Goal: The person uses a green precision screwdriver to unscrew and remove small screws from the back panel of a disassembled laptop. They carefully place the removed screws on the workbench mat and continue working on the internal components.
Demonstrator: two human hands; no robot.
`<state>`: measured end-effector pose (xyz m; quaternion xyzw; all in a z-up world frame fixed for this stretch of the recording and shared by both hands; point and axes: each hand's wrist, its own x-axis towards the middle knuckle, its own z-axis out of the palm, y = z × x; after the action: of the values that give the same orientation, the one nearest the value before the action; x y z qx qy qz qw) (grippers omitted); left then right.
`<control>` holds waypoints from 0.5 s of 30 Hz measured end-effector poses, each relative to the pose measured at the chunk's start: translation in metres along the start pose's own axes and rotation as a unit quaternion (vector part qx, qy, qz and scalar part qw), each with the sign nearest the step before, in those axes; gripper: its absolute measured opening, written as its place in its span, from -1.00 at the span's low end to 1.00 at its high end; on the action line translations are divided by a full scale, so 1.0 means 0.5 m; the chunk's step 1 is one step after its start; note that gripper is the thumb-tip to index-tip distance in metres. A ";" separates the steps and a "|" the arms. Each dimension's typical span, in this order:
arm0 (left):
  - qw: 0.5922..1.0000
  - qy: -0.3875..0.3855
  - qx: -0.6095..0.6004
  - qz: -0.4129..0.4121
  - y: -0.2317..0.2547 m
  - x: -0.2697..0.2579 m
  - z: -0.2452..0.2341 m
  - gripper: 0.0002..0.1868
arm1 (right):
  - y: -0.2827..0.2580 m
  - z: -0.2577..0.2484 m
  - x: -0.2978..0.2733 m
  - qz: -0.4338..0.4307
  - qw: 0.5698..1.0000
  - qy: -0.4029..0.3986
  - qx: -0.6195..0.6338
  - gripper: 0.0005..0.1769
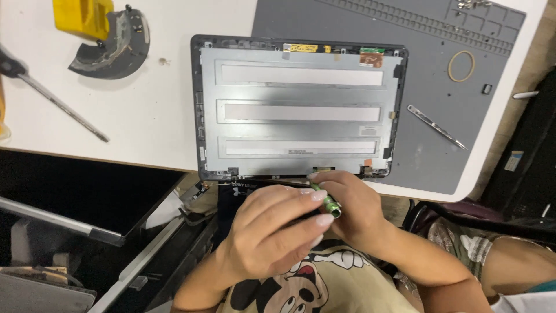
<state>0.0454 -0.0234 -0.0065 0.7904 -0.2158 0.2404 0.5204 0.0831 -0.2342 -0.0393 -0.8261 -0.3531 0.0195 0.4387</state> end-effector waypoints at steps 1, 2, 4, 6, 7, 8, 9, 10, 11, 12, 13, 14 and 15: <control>1.000 0.000 -0.004 0.004 -0.002 0.011 -0.002 -0.74 | 0.000 -0.002 0.003 0.001 1.000 0.003 -0.005 -0.70; 0.999 -0.035 0.007 0.030 -0.001 0.019 -0.004 -0.77 | 0.000 -0.004 0.006 -0.008 1.000 0.001 0.011 -0.74; 0.996 -0.070 0.018 0.059 -0.002 0.031 -0.003 -0.78 | 0.002 -0.006 0.007 -0.019 1.000 0.001 0.025 -0.79; 0.995 -0.076 -0.009 0.069 -0.003 0.036 0.006 -0.78 | 0.006 -0.009 0.005 -0.017 0.999 -0.022 0.043 -0.74; 0.994 -0.078 -0.009 0.070 -0.005 0.039 0.009 -0.78 | 0.008 -0.013 0.010 -0.017 0.999 -0.020 0.044 -0.74; 0.995 -0.075 -0.007 0.071 -0.004 0.039 0.012 -0.79 | 0.008 -0.017 0.013 -0.030 0.998 -0.034 0.051 -0.74; 0.995 -0.073 -0.004 0.073 -0.003 0.039 0.015 -0.80 | 0.009 -0.020 0.016 -0.042 0.996 -0.049 0.057 -0.74; 0.995 -0.074 -0.003 0.072 -0.003 0.038 0.015 -0.80 | 0.013 -0.022 0.016 -0.042 0.996 -0.048 0.059 -0.74; 0.995 -0.071 0.005 0.071 -0.002 0.036 0.015 -0.81 | 0.016 -0.023 0.016 -0.046 0.995 -0.062 0.064 -0.70; 0.995 -0.068 0.014 0.070 -0.001 0.034 0.015 -0.82 | 0.019 -0.024 0.015 -0.051 0.994 -0.075 0.068 -0.66; 0.995 -0.068 0.015 0.069 0.002 0.033 0.013 -0.82 | 0.015 -0.030 0.021 -0.052 0.993 -0.075 0.070 -0.66; 0.995 -0.066 0.030 0.066 0.004 0.034 0.010 -0.82 | 0.012 -0.035 0.027 -0.029 0.992 -0.090 0.087 -0.66; 0.995 -0.064 0.046 0.063 0.005 0.035 0.007 -0.83 | 0.008 -0.040 0.034 -0.006 0.989 -0.106 0.105 -0.66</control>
<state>0.0584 -0.0294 0.0048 0.8121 -0.2871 0.2309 0.4524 0.1051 -0.2397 -0.0250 -0.7665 -0.3987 0.1408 0.4834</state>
